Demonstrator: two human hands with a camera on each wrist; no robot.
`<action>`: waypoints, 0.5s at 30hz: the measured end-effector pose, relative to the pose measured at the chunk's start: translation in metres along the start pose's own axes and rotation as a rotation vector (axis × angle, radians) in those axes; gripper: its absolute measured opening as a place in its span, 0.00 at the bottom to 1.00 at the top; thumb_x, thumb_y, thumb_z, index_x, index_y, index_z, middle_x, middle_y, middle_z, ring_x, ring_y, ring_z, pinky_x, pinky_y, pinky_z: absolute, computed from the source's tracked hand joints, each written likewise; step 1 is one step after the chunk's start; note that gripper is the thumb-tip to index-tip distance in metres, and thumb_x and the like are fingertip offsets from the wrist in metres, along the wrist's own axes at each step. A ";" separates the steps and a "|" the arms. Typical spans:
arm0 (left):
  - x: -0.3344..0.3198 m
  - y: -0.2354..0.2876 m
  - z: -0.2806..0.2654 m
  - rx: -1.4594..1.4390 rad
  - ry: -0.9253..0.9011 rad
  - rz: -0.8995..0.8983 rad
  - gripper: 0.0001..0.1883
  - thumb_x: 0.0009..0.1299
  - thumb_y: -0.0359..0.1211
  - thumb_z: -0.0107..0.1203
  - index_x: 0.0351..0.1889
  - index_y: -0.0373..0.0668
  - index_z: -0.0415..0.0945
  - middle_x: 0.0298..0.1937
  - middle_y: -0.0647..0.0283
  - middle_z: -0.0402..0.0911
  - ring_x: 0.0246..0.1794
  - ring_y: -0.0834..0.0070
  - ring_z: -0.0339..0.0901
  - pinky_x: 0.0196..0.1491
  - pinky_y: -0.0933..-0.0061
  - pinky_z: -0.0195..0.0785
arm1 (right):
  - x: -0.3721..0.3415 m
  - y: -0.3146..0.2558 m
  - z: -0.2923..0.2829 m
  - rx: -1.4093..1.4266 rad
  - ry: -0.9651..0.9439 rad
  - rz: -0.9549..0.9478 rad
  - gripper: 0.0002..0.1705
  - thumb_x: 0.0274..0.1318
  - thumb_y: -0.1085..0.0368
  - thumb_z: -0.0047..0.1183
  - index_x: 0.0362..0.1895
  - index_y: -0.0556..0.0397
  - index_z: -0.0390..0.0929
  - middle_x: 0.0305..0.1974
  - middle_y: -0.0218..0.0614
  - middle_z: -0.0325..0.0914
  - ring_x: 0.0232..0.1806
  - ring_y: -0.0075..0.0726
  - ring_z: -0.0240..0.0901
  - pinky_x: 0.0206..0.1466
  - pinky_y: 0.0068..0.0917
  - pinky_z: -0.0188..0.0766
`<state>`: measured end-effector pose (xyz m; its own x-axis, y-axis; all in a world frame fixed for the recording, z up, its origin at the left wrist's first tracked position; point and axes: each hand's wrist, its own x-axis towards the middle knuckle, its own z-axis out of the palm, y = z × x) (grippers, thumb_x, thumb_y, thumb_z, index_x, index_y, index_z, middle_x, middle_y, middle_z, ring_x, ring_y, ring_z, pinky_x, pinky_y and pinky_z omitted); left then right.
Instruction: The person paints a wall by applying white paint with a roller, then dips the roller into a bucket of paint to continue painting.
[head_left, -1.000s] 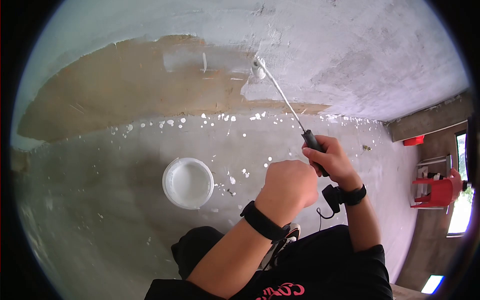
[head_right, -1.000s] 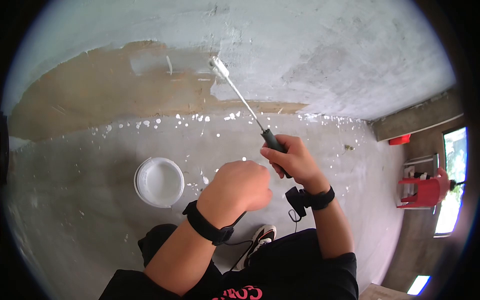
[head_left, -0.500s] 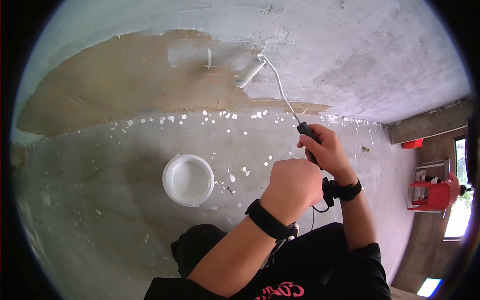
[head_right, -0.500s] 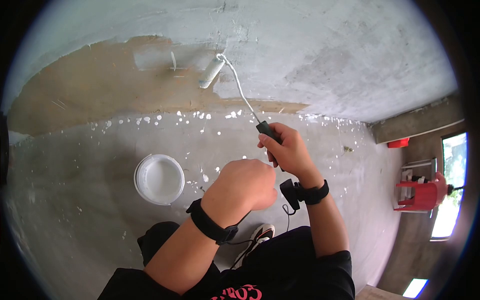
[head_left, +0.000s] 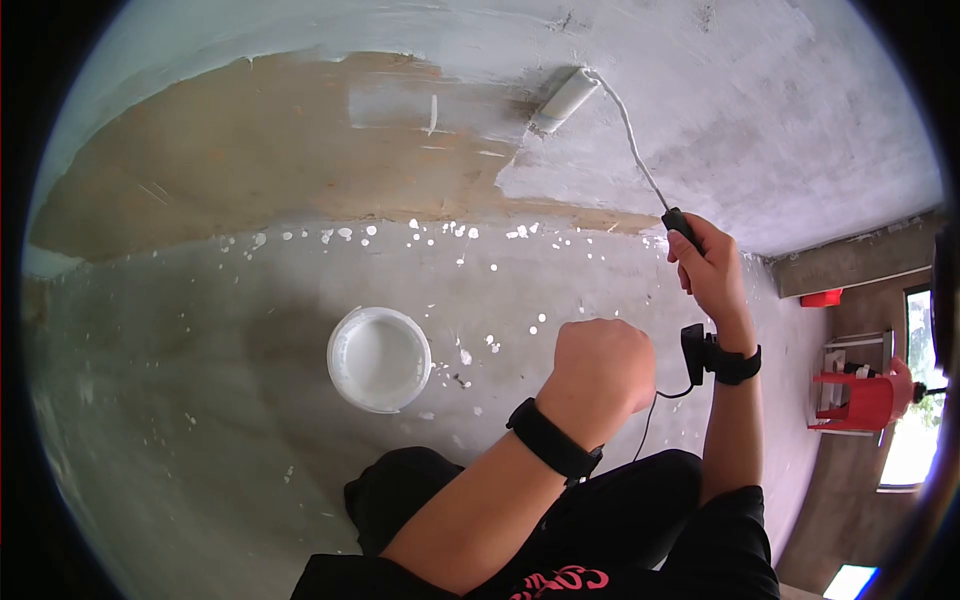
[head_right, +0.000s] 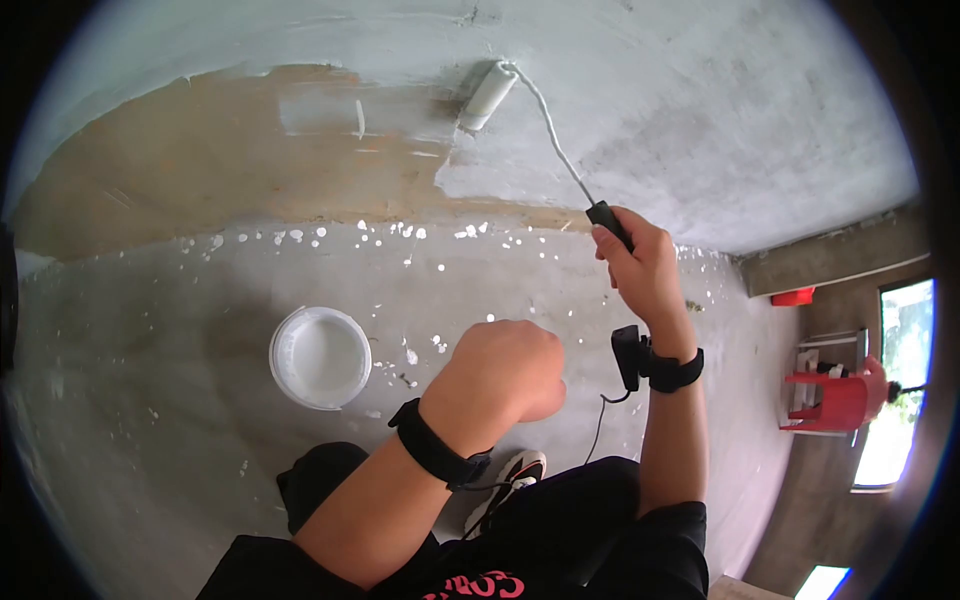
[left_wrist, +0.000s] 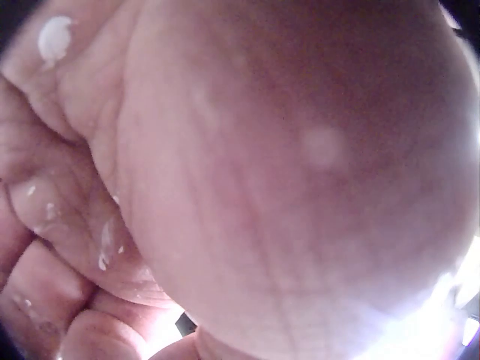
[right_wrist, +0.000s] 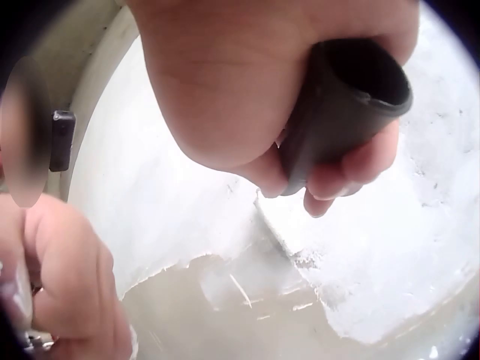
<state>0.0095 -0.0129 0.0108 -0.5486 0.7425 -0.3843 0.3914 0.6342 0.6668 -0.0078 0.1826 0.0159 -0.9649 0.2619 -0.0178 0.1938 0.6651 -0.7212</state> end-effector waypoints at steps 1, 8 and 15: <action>0.000 0.000 0.003 0.023 0.046 -0.017 0.05 0.52 0.28 0.58 0.26 0.48 0.83 0.28 0.64 0.84 0.34 0.67 0.84 0.34 0.70 0.71 | 0.003 -0.005 0.001 0.000 -0.004 -0.003 0.13 0.63 0.64 0.54 0.46 0.60 0.79 0.22 0.27 0.74 0.19 0.16 0.64 0.22 0.21 0.62; -0.003 0.003 0.008 -0.009 0.076 0.025 0.06 0.52 0.28 0.59 0.27 0.47 0.84 0.32 0.62 0.85 0.37 0.65 0.84 0.35 0.70 0.72 | 0.028 -0.071 0.041 -0.250 -0.095 -0.377 0.12 0.58 0.64 0.57 0.37 0.62 0.77 0.20 0.51 0.69 0.20 0.48 0.62 0.27 0.36 0.63; -0.008 0.006 0.008 -0.067 -0.013 0.078 0.10 0.54 0.28 0.55 0.32 0.44 0.85 0.37 0.56 0.85 0.42 0.59 0.83 0.43 0.65 0.74 | 0.058 -0.113 0.091 -0.302 -0.185 -0.605 0.13 0.59 0.61 0.55 0.33 0.61 0.77 0.23 0.54 0.74 0.24 0.62 0.69 0.30 0.46 0.66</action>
<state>0.0222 -0.0136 0.0129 -0.5083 0.7923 -0.3375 0.3821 0.5587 0.7361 -0.1015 0.0590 0.0328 -0.9280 -0.3211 0.1890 -0.3719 0.8288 -0.4181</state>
